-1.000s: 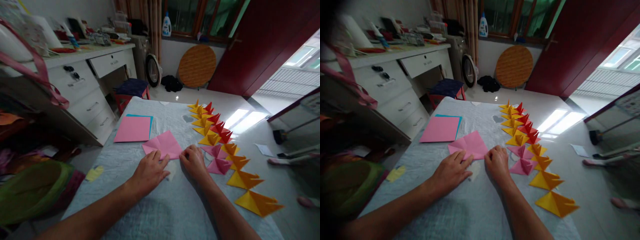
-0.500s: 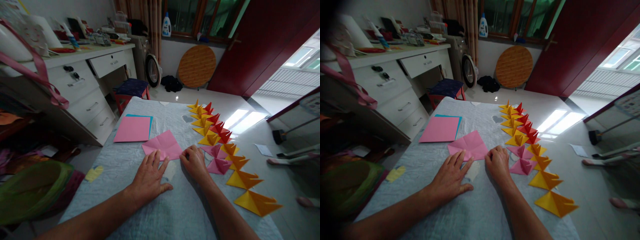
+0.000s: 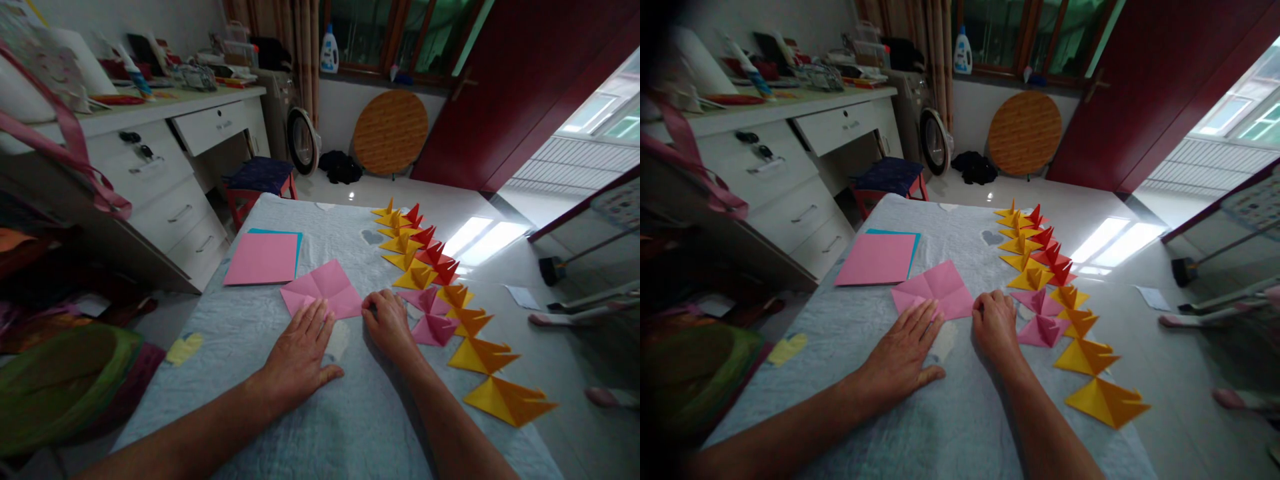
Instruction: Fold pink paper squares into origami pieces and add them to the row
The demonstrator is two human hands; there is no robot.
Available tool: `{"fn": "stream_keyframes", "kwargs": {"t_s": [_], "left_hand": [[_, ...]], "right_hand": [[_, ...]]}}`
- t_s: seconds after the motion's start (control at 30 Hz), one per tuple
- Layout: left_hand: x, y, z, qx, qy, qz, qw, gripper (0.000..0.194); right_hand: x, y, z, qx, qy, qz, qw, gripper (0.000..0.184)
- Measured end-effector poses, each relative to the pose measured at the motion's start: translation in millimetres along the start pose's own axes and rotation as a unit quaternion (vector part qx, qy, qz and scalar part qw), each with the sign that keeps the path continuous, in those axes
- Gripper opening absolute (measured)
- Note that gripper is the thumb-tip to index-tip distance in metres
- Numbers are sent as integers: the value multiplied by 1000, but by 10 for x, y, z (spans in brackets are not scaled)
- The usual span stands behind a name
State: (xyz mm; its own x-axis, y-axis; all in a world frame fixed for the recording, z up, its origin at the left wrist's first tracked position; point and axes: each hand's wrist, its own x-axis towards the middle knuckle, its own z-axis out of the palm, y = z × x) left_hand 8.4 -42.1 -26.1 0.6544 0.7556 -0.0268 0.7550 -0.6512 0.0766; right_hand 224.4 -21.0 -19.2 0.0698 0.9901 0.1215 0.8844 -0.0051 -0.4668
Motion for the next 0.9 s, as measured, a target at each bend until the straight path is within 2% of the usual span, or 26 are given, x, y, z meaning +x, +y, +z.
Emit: {"fn": "stream_keyframes", "kwargs": {"t_s": [0.13,0.3,0.43,0.63,0.9], "left_hand": [[13,-14,0,-32,-25,12,999,86],[27,10,-92,-39,-42,4,998,83],[33,37,-138,-37,-39,9,999,82],[24,27,-87,-24,-27,18,999,85],[37,43,-118,-20,-49,12,999,88]], "right_hand": [[-6,7,2,0,0,5,1000,12],[-3,25,7,6,3,-1,1000,15],[27,85,23,28,10,-10,1000,18],[41,166,-26,74,1,-22,997,29],[-11,84,-32,16,-5,-39,999,9]]}}
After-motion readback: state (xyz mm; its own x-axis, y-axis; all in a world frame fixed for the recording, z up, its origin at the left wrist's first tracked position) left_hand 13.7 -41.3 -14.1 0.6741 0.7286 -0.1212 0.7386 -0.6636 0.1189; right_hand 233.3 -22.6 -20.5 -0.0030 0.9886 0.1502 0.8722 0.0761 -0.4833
